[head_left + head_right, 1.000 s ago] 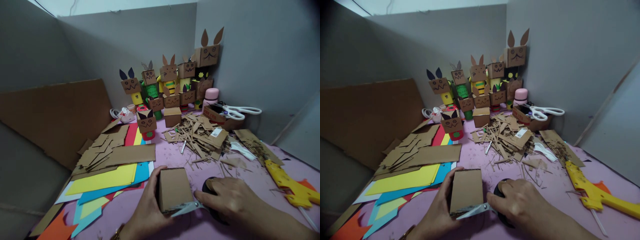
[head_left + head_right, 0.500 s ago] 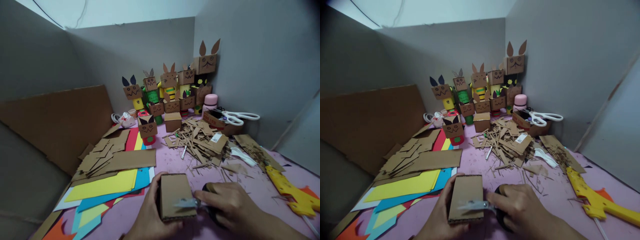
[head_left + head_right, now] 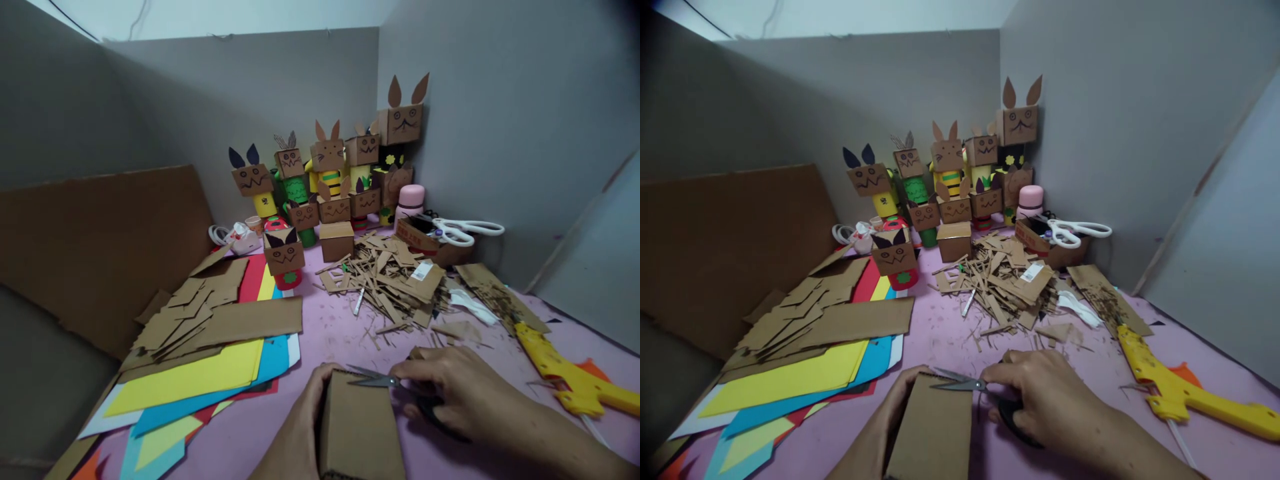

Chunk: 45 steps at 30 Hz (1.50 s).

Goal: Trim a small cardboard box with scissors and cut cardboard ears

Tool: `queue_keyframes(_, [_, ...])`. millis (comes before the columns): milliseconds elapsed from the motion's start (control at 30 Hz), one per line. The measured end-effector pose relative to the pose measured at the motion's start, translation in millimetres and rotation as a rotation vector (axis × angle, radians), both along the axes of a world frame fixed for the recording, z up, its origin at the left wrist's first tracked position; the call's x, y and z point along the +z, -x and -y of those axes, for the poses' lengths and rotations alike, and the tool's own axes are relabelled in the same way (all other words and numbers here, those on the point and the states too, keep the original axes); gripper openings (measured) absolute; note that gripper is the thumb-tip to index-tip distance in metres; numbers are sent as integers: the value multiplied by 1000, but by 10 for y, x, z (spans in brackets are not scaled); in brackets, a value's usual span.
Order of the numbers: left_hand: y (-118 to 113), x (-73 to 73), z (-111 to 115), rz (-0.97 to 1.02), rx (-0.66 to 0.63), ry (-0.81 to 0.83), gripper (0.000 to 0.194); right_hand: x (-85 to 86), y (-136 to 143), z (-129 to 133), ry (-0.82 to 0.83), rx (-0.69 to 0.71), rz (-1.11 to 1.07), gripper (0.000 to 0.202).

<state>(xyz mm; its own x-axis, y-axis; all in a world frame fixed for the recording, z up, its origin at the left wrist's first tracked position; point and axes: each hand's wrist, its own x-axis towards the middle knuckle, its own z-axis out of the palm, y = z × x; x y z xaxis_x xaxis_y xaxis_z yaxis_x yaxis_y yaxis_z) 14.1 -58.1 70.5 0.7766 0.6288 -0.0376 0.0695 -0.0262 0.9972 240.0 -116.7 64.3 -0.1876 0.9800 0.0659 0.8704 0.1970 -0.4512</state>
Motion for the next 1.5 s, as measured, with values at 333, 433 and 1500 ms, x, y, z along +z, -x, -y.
queue_keyframes(333, [34, -64, -19, -83, 43, -80, 62, -118, -39, -7, -78, 27, 100, 13])
queue_keyframes(433, [30, -73, 13, -81, 57, -52, 64, -151, -44, -2, -104, 52, 101, 11])
queue_keyframes(1500, [132, -338, -43, -8, 256, -307, 86, -65, 57, 19, -85, 56, 21, 9])
